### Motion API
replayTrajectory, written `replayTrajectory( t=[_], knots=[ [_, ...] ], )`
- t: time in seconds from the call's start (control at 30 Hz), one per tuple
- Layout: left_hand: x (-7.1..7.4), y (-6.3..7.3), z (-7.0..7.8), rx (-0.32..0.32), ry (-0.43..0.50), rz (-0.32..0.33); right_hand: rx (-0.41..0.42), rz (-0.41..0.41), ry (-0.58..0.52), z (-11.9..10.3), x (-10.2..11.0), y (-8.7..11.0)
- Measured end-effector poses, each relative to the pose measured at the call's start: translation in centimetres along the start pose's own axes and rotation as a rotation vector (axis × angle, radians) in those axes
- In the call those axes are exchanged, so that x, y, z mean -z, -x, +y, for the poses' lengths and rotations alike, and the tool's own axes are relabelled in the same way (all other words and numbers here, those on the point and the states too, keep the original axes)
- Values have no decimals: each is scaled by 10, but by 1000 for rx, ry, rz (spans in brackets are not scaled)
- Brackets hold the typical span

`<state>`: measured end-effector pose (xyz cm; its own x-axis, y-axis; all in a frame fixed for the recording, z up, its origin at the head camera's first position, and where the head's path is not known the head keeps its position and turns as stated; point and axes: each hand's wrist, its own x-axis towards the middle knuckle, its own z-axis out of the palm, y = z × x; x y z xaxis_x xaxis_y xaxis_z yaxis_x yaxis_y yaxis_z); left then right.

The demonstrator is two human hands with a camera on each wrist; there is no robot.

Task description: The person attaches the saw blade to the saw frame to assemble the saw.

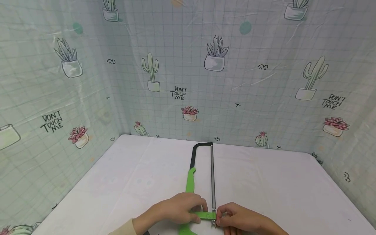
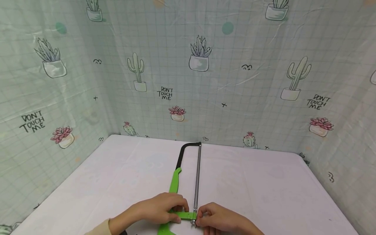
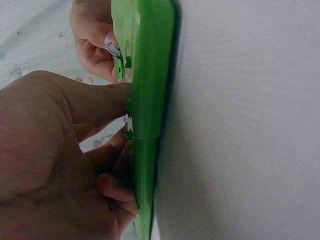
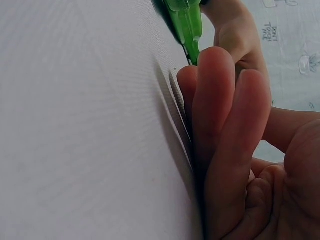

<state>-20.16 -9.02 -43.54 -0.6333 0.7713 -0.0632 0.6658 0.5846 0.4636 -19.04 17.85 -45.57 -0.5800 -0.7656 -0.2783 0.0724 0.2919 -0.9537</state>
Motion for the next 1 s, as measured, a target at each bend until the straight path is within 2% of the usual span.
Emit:
replayTrajectory(
  t=[0.23, 0.63, 1.0],
  knots=[
    [-2, 1, 0, 0, -9, 6, 15, -15, 4, -1, 1, 0],
    [-2, 0, 1, 5, -7, 6, -20, 22, -3, -1, -1, 1],
    [-1, 1, 2, 5, -13, 4, -17, 38, 13, 0, -2, 0]
  ],
)
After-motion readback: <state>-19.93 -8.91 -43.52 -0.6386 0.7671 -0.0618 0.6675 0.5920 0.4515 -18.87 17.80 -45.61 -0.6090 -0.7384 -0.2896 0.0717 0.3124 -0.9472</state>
